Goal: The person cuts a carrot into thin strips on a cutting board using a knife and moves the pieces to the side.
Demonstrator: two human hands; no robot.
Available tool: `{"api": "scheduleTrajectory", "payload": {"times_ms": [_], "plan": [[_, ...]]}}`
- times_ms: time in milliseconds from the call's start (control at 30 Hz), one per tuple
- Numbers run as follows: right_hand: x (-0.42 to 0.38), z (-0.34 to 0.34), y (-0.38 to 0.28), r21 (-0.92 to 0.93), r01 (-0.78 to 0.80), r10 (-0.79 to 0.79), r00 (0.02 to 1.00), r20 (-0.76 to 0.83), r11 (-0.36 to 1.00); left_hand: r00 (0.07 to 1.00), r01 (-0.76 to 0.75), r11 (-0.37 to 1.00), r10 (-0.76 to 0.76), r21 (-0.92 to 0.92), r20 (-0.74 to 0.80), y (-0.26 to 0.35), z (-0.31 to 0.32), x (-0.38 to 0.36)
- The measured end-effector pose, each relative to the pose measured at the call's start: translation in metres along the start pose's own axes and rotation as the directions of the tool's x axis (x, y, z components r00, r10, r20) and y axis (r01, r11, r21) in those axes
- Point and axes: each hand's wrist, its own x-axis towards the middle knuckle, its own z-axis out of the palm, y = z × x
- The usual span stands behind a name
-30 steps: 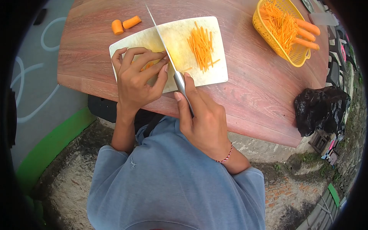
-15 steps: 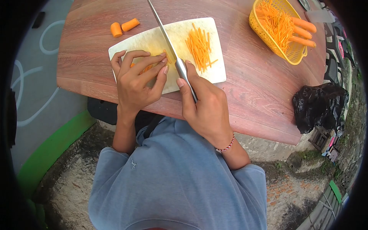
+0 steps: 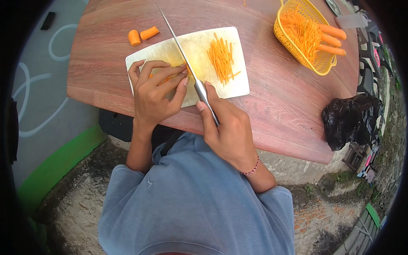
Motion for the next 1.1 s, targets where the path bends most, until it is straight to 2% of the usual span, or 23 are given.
{"api": "scheduleTrajectory", "payload": {"times_ms": [200, 300, 367, 500, 567, 700, 767, 867, 1100], "plan": [[-0.004, 0.003, 0.001, -0.014, 0.041, -0.041, 0.999, -0.007, 0.999, 1.000, -0.001, 1.000, 0.001, -0.006, 0.000, 0.000, -0.001, 0.001], [-0.002, 0.008, -0.002, -0.067, 0.041, -0.041, 0.999, 0.000, 0.997, 1.000, -0.007, 1.000, 0.007, -0.006, -0.001, 0.001, -0.001, 0.001], [0.005, 0.016, -0.005, -0.170, 0.055, -0.059, 0.998, -0.022, 0.984, 1.000, -0.012, 1.000, 0.012, -0.002, 0.000, 0.000, -0.001, 0.001], [0.025, 0.018, 0.003, -0.088, 0.092, -0.098, 0.993, -0.063, 0.992, 1.000, -0.019, 1.000, 0.019, 0.011, -0.006, 0.000, -0.001, 0.000], [0.026, 0.012, 0.008, -0.008, 0.067, -0.067, 0.997, -0.039, 0.998, 1.000, -0.023, 1.000, 0.023, 0.004, -0.017, 0.000, 0.002, -0.001], [0.020, -0.001, 0.006, -0.041, 0.043, -0.044, 0.998, -0.039, 0.998, 0.999, -0.027, 1.000, 0.027, 0.000, -0.030, -0.001, 0.003, -0.001], [0.019, -0.004, 0.006, 0.008, -0.037, 0.037, 0.999, -0.017, 0.999, 0.999, -0.027, 1.000, 0.027, -0.002, -0.034, -0.001, 0.003, -0.001], [0.013, -0.007, -0.001, 0.009, -0.020, 0.019, 0.999, 0.027, 1.000, 0.999, -0.031, 1.000, 0.031, -0.002, -0.035, -0.001, 0.002, -0.001], [0.002, -0.001, 0.003, -0.003, 0.033, -0.033, 0.999, 0.014, 0.999, 0.999, -0.028, 1.000, 0.028, 0.004, -0.032, -0.001, 0.002, -0.001]]}}
